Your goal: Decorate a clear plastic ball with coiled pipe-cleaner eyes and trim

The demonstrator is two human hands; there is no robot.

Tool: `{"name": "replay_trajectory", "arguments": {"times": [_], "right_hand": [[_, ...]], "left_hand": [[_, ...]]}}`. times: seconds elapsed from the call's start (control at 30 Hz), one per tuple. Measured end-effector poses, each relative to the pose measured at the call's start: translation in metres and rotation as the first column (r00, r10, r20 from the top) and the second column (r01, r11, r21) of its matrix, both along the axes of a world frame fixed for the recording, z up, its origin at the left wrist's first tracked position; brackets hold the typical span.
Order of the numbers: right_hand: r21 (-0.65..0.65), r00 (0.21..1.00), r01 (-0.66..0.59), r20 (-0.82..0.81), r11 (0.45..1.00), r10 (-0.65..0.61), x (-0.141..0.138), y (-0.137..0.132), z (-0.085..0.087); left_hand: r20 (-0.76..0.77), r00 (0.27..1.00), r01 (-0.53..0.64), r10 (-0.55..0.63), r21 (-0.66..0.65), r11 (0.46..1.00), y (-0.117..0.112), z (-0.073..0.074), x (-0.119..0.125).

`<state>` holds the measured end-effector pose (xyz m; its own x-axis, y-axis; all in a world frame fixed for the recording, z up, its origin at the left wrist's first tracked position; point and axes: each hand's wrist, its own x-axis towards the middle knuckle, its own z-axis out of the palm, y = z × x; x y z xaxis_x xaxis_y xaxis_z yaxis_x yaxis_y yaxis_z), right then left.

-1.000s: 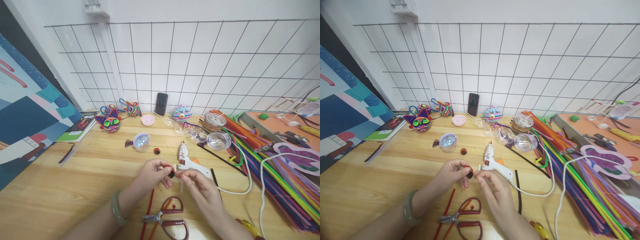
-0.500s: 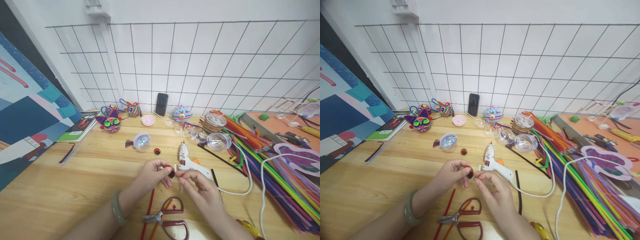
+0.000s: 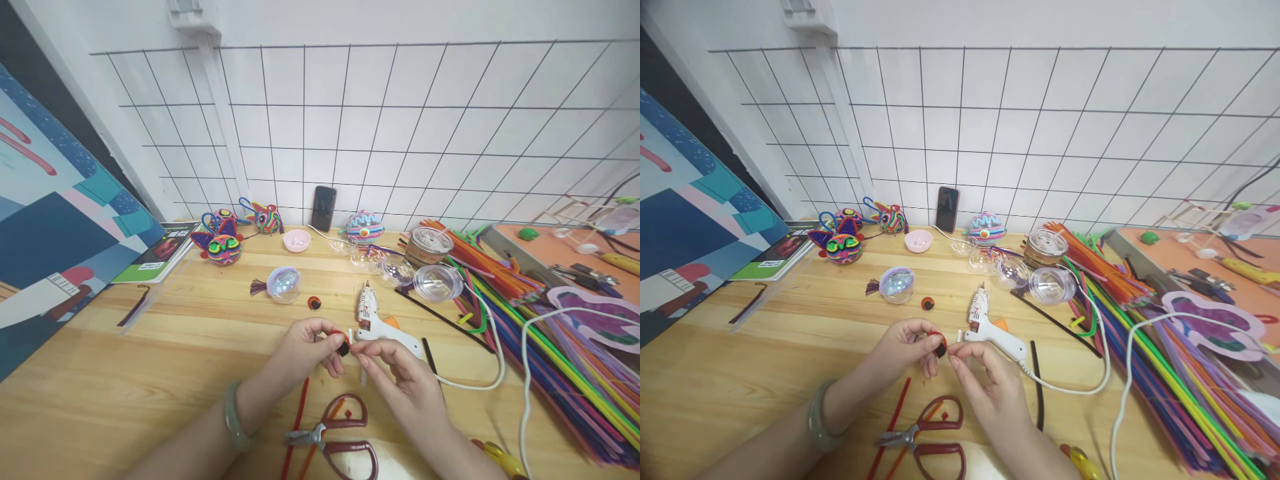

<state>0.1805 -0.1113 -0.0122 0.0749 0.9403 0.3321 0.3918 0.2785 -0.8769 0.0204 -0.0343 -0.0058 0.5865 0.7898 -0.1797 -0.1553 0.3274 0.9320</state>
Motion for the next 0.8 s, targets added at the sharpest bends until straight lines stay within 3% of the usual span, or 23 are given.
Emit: {"name": "replay_trajectory", "arguments": {"times": [0.8], "right_hand": [[0.021,1.0,0.026,-0.013,0.999,-0.025,-0.0019,0.0024,0.0015]], "left_hand": [[-0.022,1.0,0.001,-0.001,0.02,1.0,-0.0005,0.0004,0.0009]]}}
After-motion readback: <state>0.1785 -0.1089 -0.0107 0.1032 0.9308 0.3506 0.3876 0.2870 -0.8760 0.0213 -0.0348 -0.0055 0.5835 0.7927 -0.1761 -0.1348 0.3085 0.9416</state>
